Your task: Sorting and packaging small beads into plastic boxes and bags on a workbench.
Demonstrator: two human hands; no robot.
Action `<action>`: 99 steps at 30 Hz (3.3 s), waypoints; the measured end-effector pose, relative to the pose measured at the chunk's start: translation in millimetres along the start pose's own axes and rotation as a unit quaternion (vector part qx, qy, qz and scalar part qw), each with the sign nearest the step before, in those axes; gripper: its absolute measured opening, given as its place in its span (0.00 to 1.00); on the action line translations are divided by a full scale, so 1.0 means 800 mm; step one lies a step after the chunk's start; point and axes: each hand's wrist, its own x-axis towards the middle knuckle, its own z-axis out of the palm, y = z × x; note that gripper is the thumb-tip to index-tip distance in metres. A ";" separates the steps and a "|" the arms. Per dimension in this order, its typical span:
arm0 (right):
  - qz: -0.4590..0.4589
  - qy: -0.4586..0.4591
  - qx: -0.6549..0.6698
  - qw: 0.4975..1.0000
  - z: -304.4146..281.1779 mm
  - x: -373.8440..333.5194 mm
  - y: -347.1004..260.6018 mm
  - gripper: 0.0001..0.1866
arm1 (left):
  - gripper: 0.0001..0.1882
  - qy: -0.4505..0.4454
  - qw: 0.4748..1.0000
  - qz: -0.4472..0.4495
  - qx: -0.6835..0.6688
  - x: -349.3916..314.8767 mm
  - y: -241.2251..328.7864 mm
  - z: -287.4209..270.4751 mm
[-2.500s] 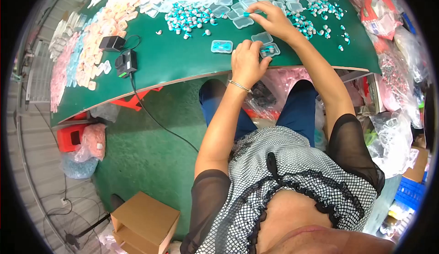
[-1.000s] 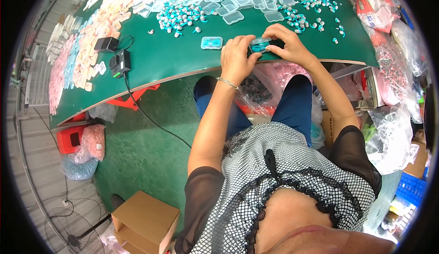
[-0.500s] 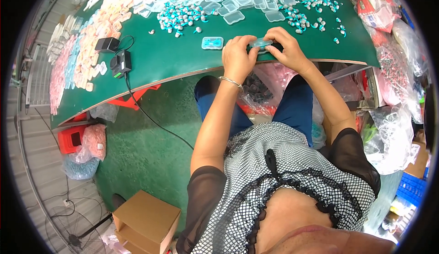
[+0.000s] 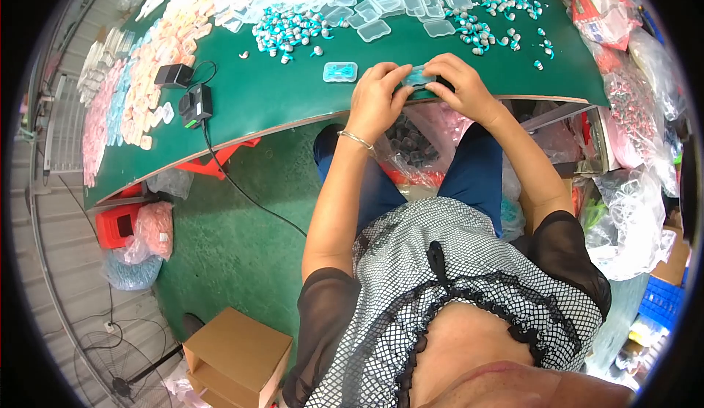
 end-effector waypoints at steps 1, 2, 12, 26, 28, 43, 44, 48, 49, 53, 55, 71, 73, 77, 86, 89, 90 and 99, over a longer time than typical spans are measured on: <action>0.001 0.001 -0.002 1.000 0.000 -0.001 0.000 0.13 | 0.18 0.013 0.999 0.041 0.017 -0.001 0.002 -0.001; -0.012 0.002 -0.006 1.000 0.001 -0.002 0.001 0.14 | 0.18 0.013 0.999 0.042 0.016 0.000 0.003 -0.001; -0.028 0.003 -0.019 0.999 0.010 0.020 0.003 0.13 | 0.15 0.028 0.999 0.028 0.033 0.001 0.006 0.004; -0.016 -0.052 0.090 0.994 0.024 0.052 -0.003 0.16 | 0.12 0.049 0.999 0.015 0.009 -0.008 -0.010 -0.021; 0.021 -0.088 0.148 0.985 0.025 0.059 -0.002 0.18 | 0.14 0.089 0.995 -0.008 0.032 -0.012 -0.016 -0.027; -0.048 0.037 -0.224 0.973 0.065 0.110 0.051 0.09 | 0.14 0.095 0.979 0.031 0.180 -0.021 -0.004 -0.039; -0.057 0.025 -0.228 0.972 0.062 0.105 0.052 0.08 | 0.14 0.115 0.977 0.039 0.174 -0.021 -0.009 -0.039; -0.083 0.004 -0.220 0.972 0.043 0.080 0.024 0.05 | 0.11 0.203 0.960 -0.030 0.190 -0.012 -0.055 -0.068; -0.084 0.005 -0.218 0.972 0.038 0.072 0.017 0.05 | 0.12 0.196 0.957 -0.067 0.205 -0.006 -0.066 -0.076; -0.074 -0.008 -0.201 0.977 0.022 0.045 -0.007 0.05 | 0.13 0.149 0.949 -0.143 0.240 0.024 -0.100 -0.087; -0.067 -0.007 -0.201 0.977 0.016 0.034 -0.012 0.05 | 0.12 0.113 0.950 -0.150 0.250 0.042 -0.104 -0.082; 0.144 0.091 -0.329 0.929 -0.062 -0.006 0.072 0.07 | 0.08 0.019 0.982 -0.099 0.160 0.063 -0.119 -0.093; 0.131 0.094 -0.361 0.919 -0.056 0.000 0.073 0.08 | 0.08 0.000 0.988 -0.080 0.130 0.055 -0.109 -0.102; 0.132 0.065 -0.407 0.901 -0.052 0.017 0.078 0.08 | 0.07 -0.015 0.984 -0.097 0.145 0.042 -0.115 -0.118; 0.003 -0.006 -0.043 0.999 -0.014 0.034 0.018 0.10 | 0.08 -0.080 0.995 0.054 0.005 0.047 -0.005 -0.054; 0.004 -0.025 -0.069 0.997 -0.003 0.034 0.018 0.10 | 0.08 -0.094 0.992 0.077 0.043 0.051 -0.006 -0.027; -0.006 -0.032 -0.096 0.995 0.000 0.035 0.018 0.09 | 0.08 -0.094 0.989 0.091 0.065 0.052 -0.008 -0.023; -0.034 -0.034 -0.082 0.995 -0.008 0.054 0.031 0.08 | 0.10 -0.111 0.990 0.033 0.078 0.050 -0.015 -0.020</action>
